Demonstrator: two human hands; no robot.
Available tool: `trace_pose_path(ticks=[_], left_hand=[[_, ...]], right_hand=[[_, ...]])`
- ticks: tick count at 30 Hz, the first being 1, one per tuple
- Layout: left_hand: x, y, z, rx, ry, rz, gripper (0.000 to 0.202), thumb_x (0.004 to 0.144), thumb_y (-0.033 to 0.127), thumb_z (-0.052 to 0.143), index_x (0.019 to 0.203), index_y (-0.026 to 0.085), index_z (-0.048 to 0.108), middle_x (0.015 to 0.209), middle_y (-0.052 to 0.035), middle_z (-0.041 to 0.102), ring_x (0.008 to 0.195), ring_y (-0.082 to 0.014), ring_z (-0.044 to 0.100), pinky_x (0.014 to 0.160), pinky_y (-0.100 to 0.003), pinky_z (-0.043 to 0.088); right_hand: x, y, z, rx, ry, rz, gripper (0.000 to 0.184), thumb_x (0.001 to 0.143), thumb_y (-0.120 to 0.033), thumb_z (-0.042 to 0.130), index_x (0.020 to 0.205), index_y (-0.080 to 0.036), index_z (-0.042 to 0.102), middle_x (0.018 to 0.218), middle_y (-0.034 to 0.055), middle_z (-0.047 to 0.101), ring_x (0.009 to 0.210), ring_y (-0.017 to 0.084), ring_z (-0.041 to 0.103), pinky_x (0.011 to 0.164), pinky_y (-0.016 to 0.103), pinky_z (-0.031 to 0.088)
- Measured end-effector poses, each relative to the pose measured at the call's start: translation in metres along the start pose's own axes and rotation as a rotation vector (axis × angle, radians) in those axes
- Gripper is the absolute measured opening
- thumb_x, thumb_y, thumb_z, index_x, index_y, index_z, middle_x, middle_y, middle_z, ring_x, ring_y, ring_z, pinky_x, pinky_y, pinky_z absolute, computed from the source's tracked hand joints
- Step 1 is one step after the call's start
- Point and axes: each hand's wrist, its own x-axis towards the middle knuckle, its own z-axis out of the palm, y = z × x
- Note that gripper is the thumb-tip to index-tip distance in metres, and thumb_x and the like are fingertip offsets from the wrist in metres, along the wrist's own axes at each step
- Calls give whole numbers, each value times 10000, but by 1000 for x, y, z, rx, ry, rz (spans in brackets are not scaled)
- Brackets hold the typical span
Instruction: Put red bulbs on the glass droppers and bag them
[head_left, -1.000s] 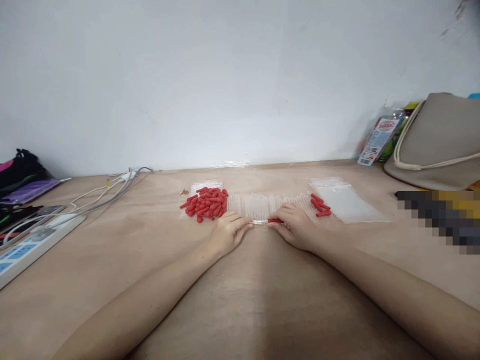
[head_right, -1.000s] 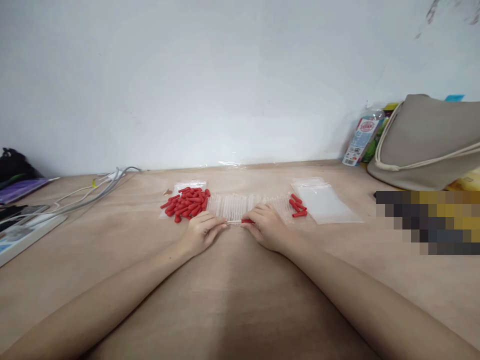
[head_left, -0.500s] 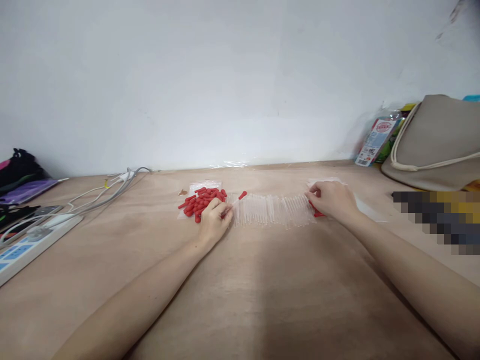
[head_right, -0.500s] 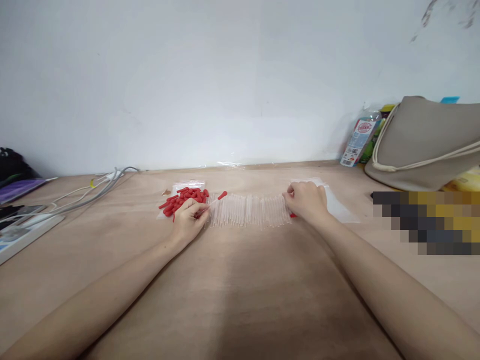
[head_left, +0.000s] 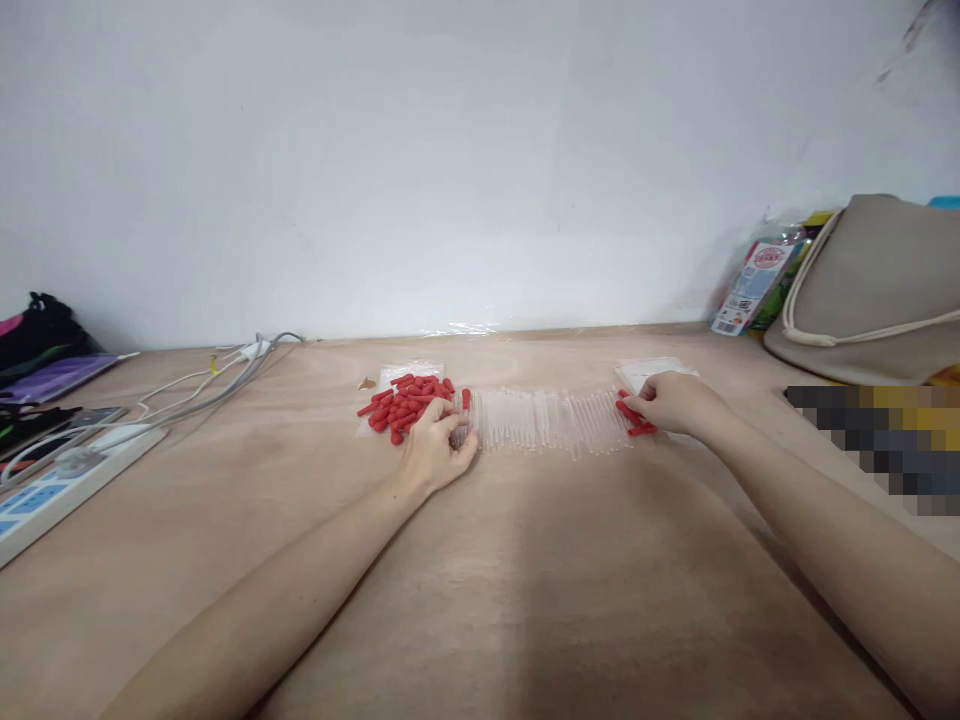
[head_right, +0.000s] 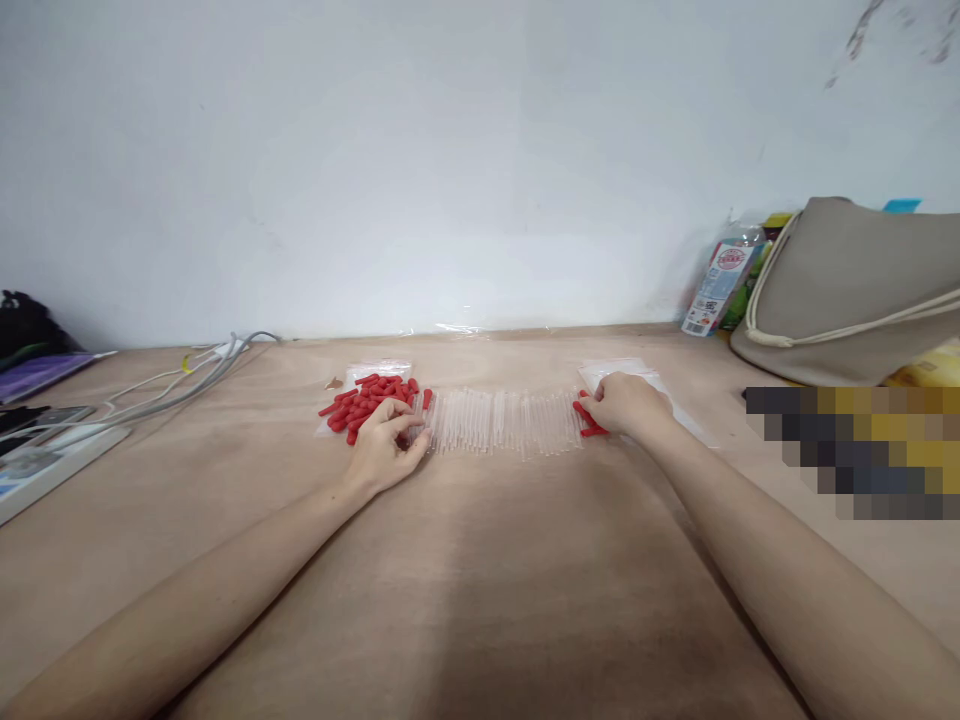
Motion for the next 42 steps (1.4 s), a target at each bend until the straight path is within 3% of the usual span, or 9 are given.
trace_pose_path(ticks=[6,14,21,24,28,32,35,39,42], left_hand=[[11,8,-3,266,11,-7,169,697,359,612,720,195,648,904,-75,577,861,-251,487,756,-437,386],[38,11,11,385,-111,-118,163,638,308,608,554,169,621,889,-133,577,888,-324,447,735,-478,361],[46,8,26,477,-79,-110,262,643,350,592,488,139,569,770,-165,567,858,-328,458,708,-469,363],[47,8,28,506,-86,-112,260,645,342,599,487,137,568,733,-157,561,837,-314,461,691,-450,372],[49,16,18,440,-155,-127,269,722,319,542,530,130,554,753,-169,544,849,-326,455,687,-460,382],[37,28,1,361,-229,79,194,829,220,427,717,115,545,804,-138,542,793,-251,467,703,-403,412],[16,29,-5,241,-253,266,181,882,195,353,797,134,501,785,-88,540,734,-198,480,679,-339,435],[-5,22,-4,145,-184,393,167,897,201,358,828,144,498,719,-52,548,675,-169,516,633,-287,451],[-9,18,-3,92,-120,441,176,888,154,371,995,133,509,800,-67,585,744,-169,551,693,-286,464]], right_hand=[[-2,-4,3,9,17,-11,379,708,-544,490,591,-204,609,709,92,643,695,250,599,552,331,390],[-7,-10,10,12,123,-18,236,730,-389,481,702,-209,632,775,87,658,748,257,604,546,320,379],[-8,-11,7,-38,126,2,322,772,-383,425,623,-186,631,741,129,652,749,281,609,572,339,388],[-7,-13,7,6,213,-5,302,792,-378,415,672,-184,614,758,130,652,753,279,604,593,343,390],[-13,-24,15,300,416,-153,214,809,-360,454,836,-178,564,783,85,640,699,212,585,600,305,402],[-33,-41,32,609,580,-395,322,833,-360,457,1085,-162,484,812,61,601,641,167,551,607,299,436],[-51,-52,46,651,630,-573,273,864,-338,410,1058,-179,517,808,69,585,735,188,559,690,341,453],[-65,-64,59,951,460,-584,194,862,-331,430,946,-189,531,741,41,590,655,155,581,601,305,479],[-70,-70,64,1179,325,-558,154,804,-346,537,794,-194,515,822,50,606,727,152,608,633,293,498]])
